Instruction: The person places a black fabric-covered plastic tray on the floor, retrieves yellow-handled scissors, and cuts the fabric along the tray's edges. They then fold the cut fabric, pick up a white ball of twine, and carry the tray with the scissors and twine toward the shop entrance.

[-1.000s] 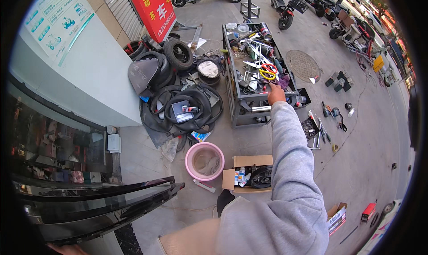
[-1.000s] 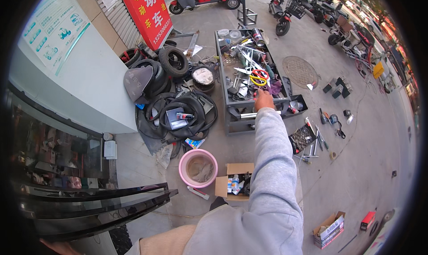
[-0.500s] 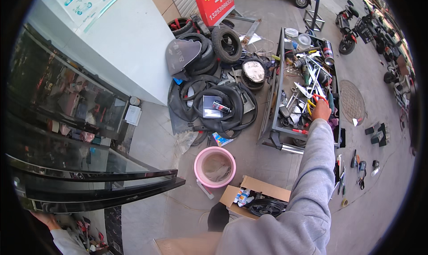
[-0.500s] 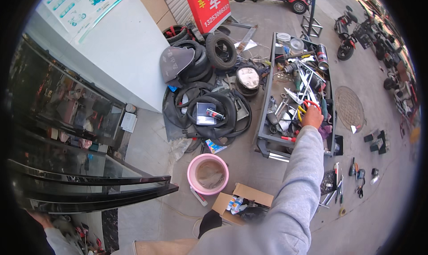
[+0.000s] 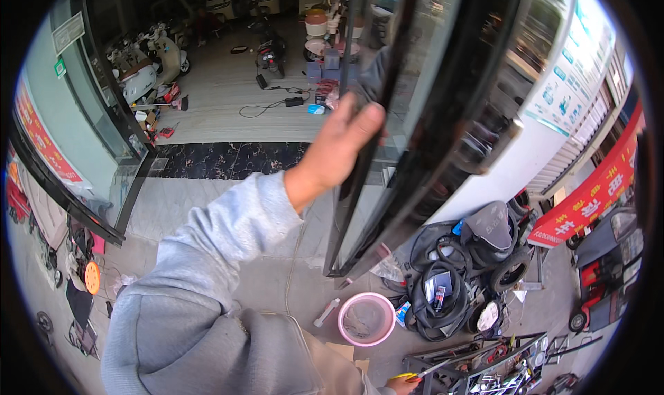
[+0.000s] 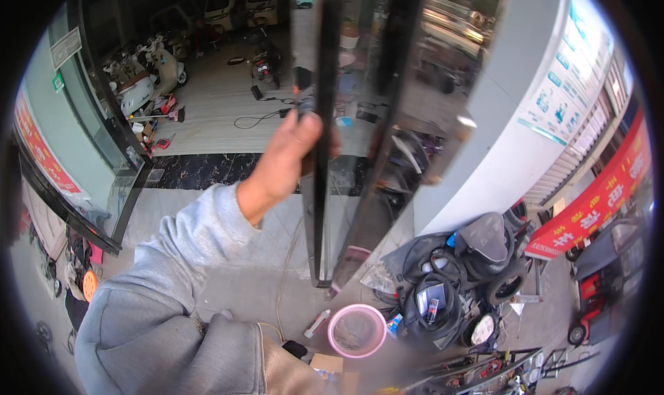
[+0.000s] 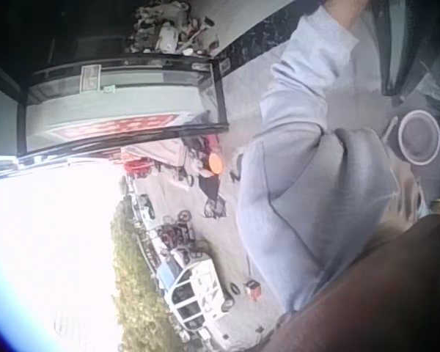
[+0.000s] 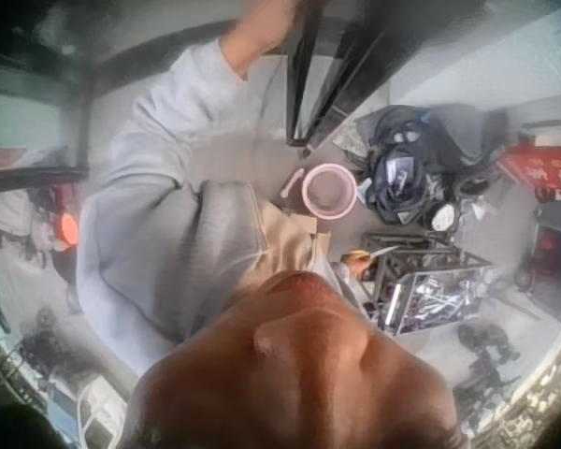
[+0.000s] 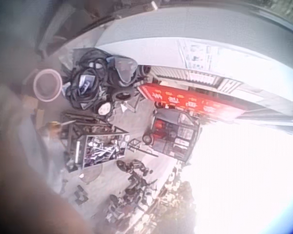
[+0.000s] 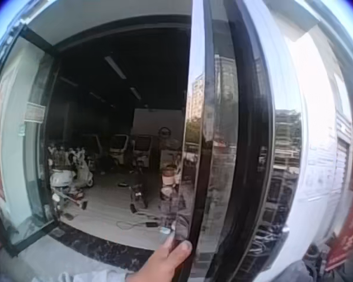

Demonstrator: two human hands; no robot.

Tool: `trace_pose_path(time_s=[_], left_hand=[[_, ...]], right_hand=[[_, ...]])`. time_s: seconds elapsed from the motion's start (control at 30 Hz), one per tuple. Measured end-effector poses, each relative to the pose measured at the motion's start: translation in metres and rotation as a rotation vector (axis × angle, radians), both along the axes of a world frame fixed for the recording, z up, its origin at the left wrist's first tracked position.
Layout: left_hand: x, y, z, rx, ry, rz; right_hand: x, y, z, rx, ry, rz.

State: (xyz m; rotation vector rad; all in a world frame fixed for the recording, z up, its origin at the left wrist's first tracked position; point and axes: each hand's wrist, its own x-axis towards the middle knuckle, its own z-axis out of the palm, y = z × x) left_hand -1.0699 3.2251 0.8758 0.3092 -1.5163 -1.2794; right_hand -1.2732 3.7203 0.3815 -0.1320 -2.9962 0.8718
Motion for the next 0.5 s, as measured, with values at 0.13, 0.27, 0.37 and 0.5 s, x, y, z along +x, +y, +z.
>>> trace_pose_path(time_s=[0.13,0.27,0.37,0.5], left_hand=[[0.084,-0.015,-0.010,-0.200,-0.419,-0.244],[0.297,-0.035,-0.082,0.019,-0.419,-0.572],[0.489,-0.018,-0.130,0.504,-0.495,-0.028],[0.682,0.036,-0.158,0.967,-0.356,0.959]], right_hand=[[0.109,-0.095,0.003,0.100,-0.226,0.360],[0.193,-0.177,-0.005,-0.004,-0.223,0.625],[0.257,-0.253,-0.012,0.210,-0.062,0.834],[0.313,-0.385,0.010,-0.062,-0.082,1.089]])
